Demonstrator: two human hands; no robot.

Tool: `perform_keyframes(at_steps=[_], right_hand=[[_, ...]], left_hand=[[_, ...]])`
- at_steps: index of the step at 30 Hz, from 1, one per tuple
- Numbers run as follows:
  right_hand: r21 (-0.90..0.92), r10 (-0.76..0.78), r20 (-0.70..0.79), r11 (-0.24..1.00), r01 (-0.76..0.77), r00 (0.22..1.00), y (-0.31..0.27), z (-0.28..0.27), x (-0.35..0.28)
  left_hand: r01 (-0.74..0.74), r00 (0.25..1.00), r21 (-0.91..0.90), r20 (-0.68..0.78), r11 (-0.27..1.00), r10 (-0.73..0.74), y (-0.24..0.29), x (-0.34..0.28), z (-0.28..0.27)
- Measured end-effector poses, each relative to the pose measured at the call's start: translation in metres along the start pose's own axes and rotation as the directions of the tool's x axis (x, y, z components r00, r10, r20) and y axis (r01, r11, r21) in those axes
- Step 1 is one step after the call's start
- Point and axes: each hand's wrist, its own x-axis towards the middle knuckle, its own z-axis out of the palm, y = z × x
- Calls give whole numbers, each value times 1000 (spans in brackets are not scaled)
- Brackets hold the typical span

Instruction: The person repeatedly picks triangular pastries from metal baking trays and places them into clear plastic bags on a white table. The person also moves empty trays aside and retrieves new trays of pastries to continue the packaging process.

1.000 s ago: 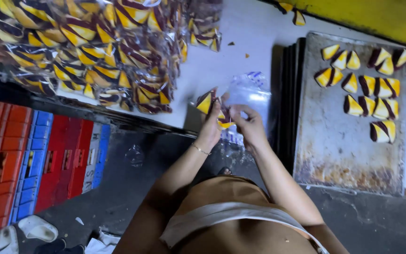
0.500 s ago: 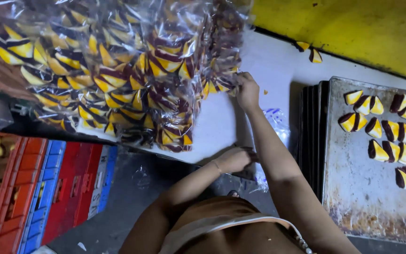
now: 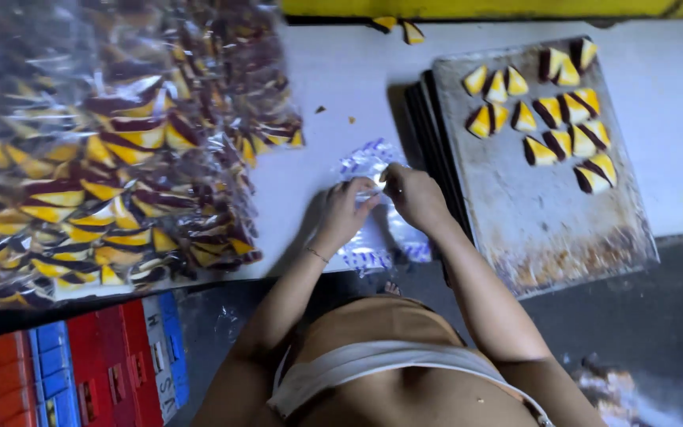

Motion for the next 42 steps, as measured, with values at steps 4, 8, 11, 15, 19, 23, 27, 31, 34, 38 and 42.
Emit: perform_keyframes(at_steps=[4, 8, 11, 15, 19, 23, 27, 31, 34, 38, 42], right_hand=[[673, 59, -171, 736, 73, 983, 10, -20, -38], [826, 227, -325, 540, 159, 918, 136, 34, 6], [883, 218, -247, 453, 126, 944, 151, -13, -52], [666, -89, -322, 686, 293, 942, 81, -87, -123], [527, -205, -544, 671, 522, 814, 145, -50, -107], [633, -487, -492, 369, 681, 722, 115, -90, -152], [528, -449, -579, 430, 733, 680, 117, -75, -152], [641, -434, -452, 450, 622, 779, 127, -93, -166], [599, -480, 5, 703, 382, 877, 93, -136, -190], [-154, -248, -566, 969, 195, 787, 155, -97, -96], [-421, 8, -418, 885, -201, 908, 201, -56, -49]], left_hand=[[105, 994, -371, 41, 923, -97, 71, 16, -28], [220, 924, -862, 334, 458, 184, 157, -18, -18], [306, 847, -856, 444, 416, 292, 141, -20, -22], [9, 941, -723, 240, 691, 238, 139, -17, -24], [96, 773, -781, 449, 618, 448, 191, -44, -17], [175, 919, -821, 335, 543, 210, 181, -43, -18], [134, 774, -779, 469, 613, 425, 225, -62, -1], [264, 864, -692, 479, 672, 154, 224, -61, -23], [320, 935, -301, 252, 898, -248, 188, -57, -26], [267, 960, -206, -26, 942, -278, 184, -67, -28], [296, 955, -416, 122, 860, -270, 211, -67, -50]])
